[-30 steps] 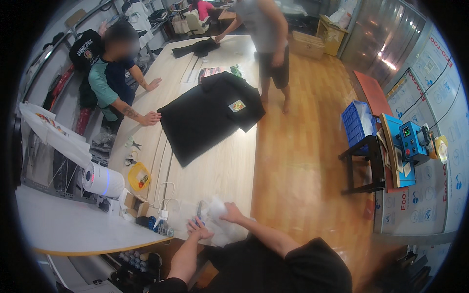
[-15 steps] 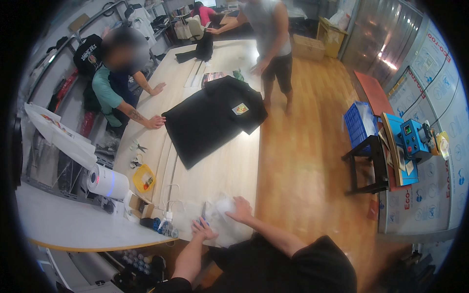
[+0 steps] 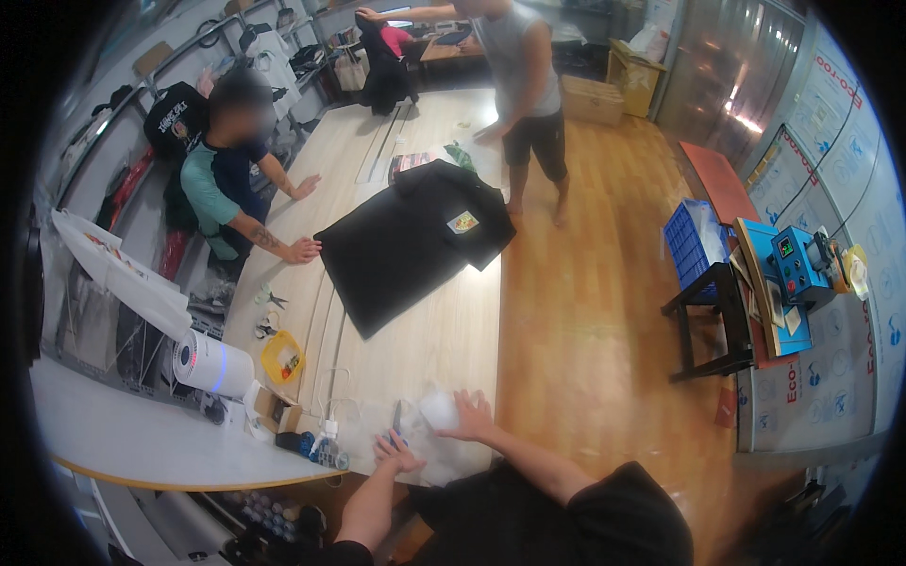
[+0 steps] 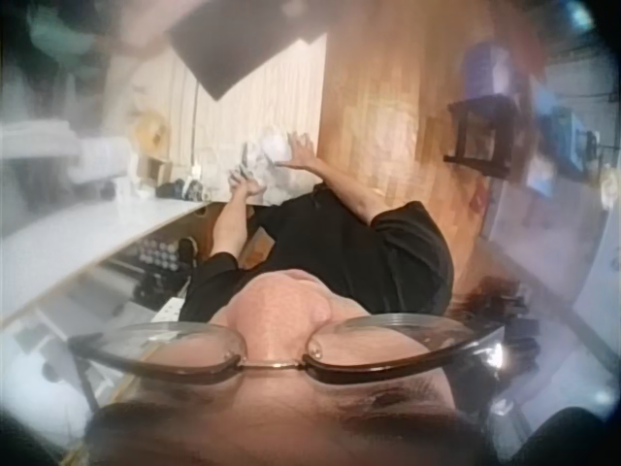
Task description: The person uses scissors to cut a sheet of white material on a work table. A coworker nearby handles black t-shirts, placing them on a heat press machine. The person continues cutting the material while the coworker operates the press.
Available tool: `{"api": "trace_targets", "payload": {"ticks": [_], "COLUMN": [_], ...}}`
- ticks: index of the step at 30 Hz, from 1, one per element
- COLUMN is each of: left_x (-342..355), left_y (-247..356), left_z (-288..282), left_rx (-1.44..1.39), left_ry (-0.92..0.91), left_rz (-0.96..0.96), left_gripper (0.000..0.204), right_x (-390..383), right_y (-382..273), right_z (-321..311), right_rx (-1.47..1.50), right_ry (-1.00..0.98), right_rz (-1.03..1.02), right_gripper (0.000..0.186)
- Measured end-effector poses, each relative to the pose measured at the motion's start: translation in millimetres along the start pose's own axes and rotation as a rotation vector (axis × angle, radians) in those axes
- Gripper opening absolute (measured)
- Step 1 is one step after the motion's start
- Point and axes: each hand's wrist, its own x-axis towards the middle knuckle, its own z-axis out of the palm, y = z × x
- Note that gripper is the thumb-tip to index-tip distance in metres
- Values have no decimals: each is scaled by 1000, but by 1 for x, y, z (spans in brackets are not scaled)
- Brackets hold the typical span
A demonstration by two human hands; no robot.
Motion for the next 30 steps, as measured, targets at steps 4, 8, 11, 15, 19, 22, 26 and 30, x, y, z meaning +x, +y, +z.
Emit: {"api": "trace_targets", "payload": {"ticks": [4, 8, 11, 15, 19, 22, 26, 30], "left_x": [1, 1, 2, 2, 6, 8, 13, 6], "left_y": [-2, -3, -2, -1, -2, -2, -3, -2], "left_z": [-1, 0, 1, 3, 5, 10, 7, 4], "left_rx": [10, -28, 4, -23, -47, -45, -37, -12], "left_ry": [14, -5, 13, 19, 4, 8, 24, -24], "left_rz": [3, 7, -3, -9, 14, 2, 17, 15], "left_gripper": [156, 154, 156, 156, 156, 156, 157, 157], "right_x": [3, 3, 1, 0, 3, 3, 2, -5], "right_y": [5, 9, 9, 10, 15, 14, 15, 13], "right_z": [-4, -3, -3, -5, 0, 2, -2, -4], "right_rx": [39, -27, -67, -83, -78, -81, -31, -56], "right_ry": [-38, -66, -75, -84, -85, -82, -75, -102], "right_rz": [-23, -57, -80, -81, -91, -98, -99, -82], "right_gripper": [147, 154, 156, 155, 154, 155, 154, 151]}}
